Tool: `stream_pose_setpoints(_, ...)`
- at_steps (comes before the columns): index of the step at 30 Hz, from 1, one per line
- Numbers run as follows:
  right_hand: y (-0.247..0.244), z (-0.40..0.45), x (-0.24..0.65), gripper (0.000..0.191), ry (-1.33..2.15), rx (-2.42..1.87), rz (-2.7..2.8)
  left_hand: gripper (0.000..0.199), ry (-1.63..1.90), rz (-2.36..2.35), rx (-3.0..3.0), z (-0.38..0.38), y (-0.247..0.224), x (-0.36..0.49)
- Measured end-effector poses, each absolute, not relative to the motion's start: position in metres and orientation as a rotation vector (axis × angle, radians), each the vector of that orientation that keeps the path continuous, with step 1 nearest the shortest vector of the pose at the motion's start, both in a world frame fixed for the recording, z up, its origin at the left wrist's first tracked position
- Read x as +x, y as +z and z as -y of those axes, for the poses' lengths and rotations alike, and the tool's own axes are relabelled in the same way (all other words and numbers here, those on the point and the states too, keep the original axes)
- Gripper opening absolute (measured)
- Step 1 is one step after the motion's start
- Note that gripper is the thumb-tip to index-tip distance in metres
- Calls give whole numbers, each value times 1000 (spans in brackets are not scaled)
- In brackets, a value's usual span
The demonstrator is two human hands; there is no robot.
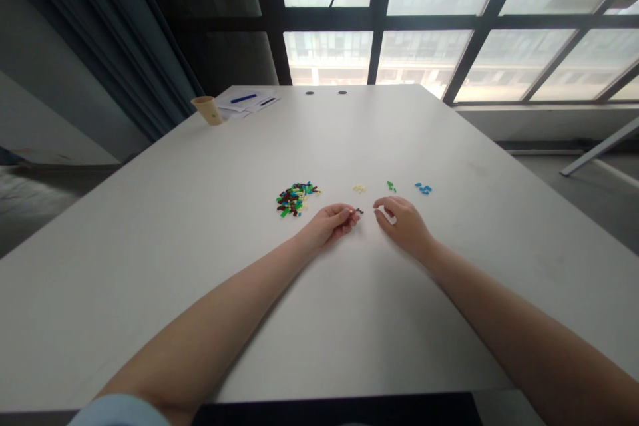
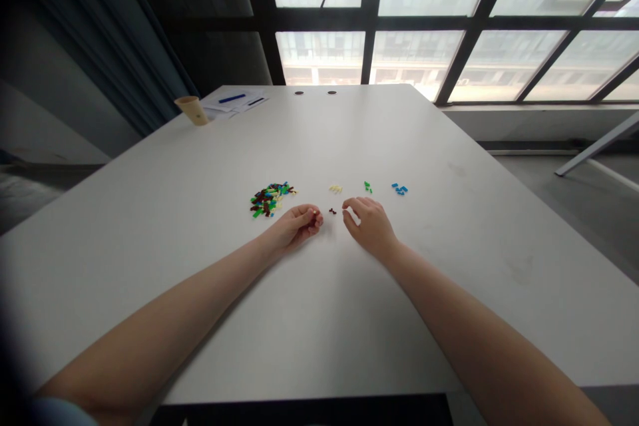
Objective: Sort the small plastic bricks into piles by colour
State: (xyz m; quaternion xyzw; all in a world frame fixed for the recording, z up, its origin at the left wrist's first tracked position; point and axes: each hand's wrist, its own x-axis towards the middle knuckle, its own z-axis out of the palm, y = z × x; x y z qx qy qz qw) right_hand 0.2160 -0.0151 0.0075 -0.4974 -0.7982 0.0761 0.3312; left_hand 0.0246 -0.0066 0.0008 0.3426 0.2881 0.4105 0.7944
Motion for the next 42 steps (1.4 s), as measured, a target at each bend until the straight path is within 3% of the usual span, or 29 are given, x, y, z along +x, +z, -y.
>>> stream_pose_setpoints(16, 29, 39, 184, 14, 125, -1127, 2076, 34, 772, -696, 873, 12, -3, 24)
stream_pose_setpoints(25, 18, -3, 198, 16, 53, -1349, 2079, 44, 750, -712, 980, 12, -4, 24)
stream_pose_setpoints(42, -9, -48, 202, 20, -62, -1529, 2179, 37, 645, -731, 1049, 13, 5, 21)
